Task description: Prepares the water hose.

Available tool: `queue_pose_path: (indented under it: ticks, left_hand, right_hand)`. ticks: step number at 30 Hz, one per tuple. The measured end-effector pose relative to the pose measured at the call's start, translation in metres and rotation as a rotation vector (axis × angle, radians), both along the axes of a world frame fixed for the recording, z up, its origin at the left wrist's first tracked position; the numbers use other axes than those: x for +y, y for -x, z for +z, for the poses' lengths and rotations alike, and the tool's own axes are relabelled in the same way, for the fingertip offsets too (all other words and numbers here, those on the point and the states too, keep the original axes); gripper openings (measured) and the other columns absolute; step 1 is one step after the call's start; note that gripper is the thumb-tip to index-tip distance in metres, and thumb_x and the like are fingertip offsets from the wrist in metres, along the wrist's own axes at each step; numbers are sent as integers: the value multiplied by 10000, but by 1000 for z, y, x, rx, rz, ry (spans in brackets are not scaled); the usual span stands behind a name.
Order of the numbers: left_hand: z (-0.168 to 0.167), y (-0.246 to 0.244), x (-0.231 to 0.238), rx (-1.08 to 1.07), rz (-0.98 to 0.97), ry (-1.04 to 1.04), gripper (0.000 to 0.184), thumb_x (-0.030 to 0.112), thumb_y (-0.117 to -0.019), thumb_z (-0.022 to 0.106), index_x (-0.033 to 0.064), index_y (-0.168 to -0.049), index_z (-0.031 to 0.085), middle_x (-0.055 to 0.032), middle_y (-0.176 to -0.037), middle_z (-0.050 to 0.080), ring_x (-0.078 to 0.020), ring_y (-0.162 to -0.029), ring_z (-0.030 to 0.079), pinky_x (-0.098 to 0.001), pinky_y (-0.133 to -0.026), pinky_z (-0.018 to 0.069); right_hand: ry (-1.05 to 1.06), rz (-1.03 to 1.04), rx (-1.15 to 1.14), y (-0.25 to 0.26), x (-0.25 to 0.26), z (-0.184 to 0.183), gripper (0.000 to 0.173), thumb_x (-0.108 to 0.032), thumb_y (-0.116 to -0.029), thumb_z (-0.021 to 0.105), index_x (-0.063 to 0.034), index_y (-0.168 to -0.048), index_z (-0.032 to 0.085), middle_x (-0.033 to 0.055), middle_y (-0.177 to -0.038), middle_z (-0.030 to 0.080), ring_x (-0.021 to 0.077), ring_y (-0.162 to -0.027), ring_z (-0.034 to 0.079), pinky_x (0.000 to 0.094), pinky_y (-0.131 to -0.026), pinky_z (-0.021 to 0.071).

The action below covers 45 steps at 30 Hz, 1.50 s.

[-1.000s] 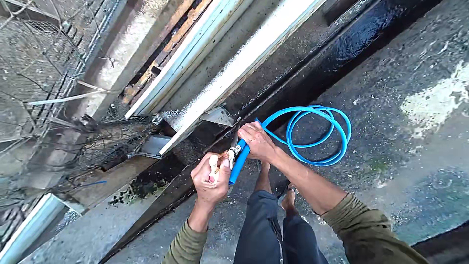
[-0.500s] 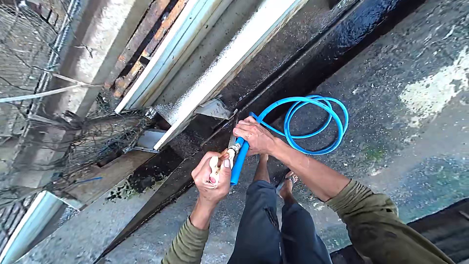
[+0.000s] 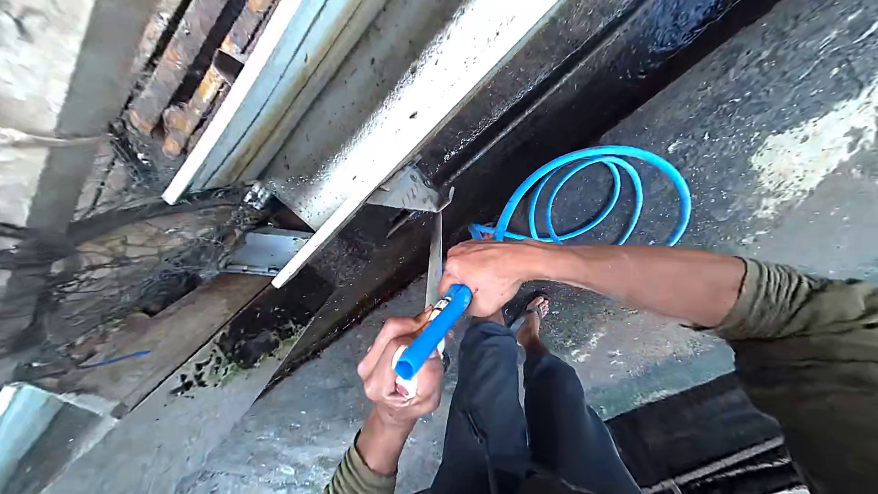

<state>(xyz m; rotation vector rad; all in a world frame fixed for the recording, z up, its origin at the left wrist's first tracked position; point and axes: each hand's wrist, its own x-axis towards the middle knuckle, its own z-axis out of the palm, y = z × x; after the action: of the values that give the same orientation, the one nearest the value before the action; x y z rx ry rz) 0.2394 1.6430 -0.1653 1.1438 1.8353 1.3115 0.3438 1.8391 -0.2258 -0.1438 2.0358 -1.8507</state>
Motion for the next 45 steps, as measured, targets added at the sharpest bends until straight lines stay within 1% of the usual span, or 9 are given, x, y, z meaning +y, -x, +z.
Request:
queue_pose_path:
  ticks: [4, 10, 13, 23, 26, 30, 36, 40, 45]
  left_hand:
    - [5, 3, 7, 16, 2, 43, 231, 335, -1050, 588, 123, -1081, 677, 25, -931, 726, -67, -752, 729, -261, -648, 643]
    - [2, 1, 41, 36, -5, 31, 260, 277, -1037, 592, 43, -941, 651, 6, -895, 700, -25, -768, 700, -212, -676, 619]
    - [2, -15, 33, 16, -8, 46, 262, 286, -1030, 596, 37, -972, 653, -19, -900, 703, -64, -745, 711, -255, -651, 633]
    - [0, -24, 23, 7, -46, 43, 207, 323, -1042, 600, 141, -1114, 667, 52, -950, 723, -63, -719, 725, -263, -621, 645]
    - [1, -32, 30, 24, -39, 39, 319, 375, -1049, 584, 67, -1051, 667, 24, -932, 720, -48, -748, 726, -251, -652, 642]
    - [23, -48, 37, 49, 76, 239, 599, 401, -1091, 373, -118, -989, 654, -89, -911, 720, -63, -836, 721, -273, -770, 621]
    - [61, -72, 68, 28, 350, 614, 523, 333, -1124, 348, -102, -1252, 609, -213, -1103, 708, -200, -991, 692, -396, -921, 541]
    - [72, -83, 87, -97, 596, 703, 627, 415, -1131, 224, -64, -1432, 496, -262, -1313, 621, -316, -1201, 611, -500, -1038, 464]
    - [67, -91, 95, 118, 621, 1037, 453, 115, -1054, 370, -122, -1434, 442, -294, -1487, 472, -379, -1391, 469, -520, -1108, 429]
  right_hand:
    - [156, 158, -231, 14, 14, 2, 176, -22, -917, 636, 5, -744, 616, 43, -638, 504, 128, -578, 465, 347, -555, 368]
    - [-148, -774, 228, -48, -44, -54, 214, -222, -841, 679, -13, -889, 678, 121, -813, 688, 260, -793, 675, 452, -765, 525]
    - [-164, -988, 201, -54, -68, -56, 207, -182, -788, 708, 1, -726, 635, 128, -669, 647, 250, -657, 655, 408, -616, 519]
    - [269, -84, -463, -51, 9, -7, 192, -68, -964, 611, -9, -782, 593, 45, -634, 486, 140, -550, 439, 361, -534, 372]
    - [154, -409, -335, -68, -13, -3, 121, -89, -929, 621, 13, -868, 645, 119, -748, 586, 232, -704, 558, 459, -653, 432]
    - [19, -988, -258, -112, -39, 17, 387, -53, -956, 606, 55, -1326, 631, 257, -1353, 615, 338, -1286, 587, 474, -1110, 461]
    - [140, -1888, -254, -205, -51, 76, 312, -110, -1024, 433, 56, -1205, 625, -19, -653, 564, 69, -586, 562, 314, -663, 549]
    - [47, -2346, 17, -302, -63, 128, 230, -239, -1038, 499, -75, -1190, 552, -106, -598, 525, 48, -522, 539, 291, -588, 538]
    - [-61, -2757, 445, -436, -66, 228, 430, -414, -1104, 55, -210, -1205, 420, -84, -580, 520, 121, -497, 560, 363, -555, 570]
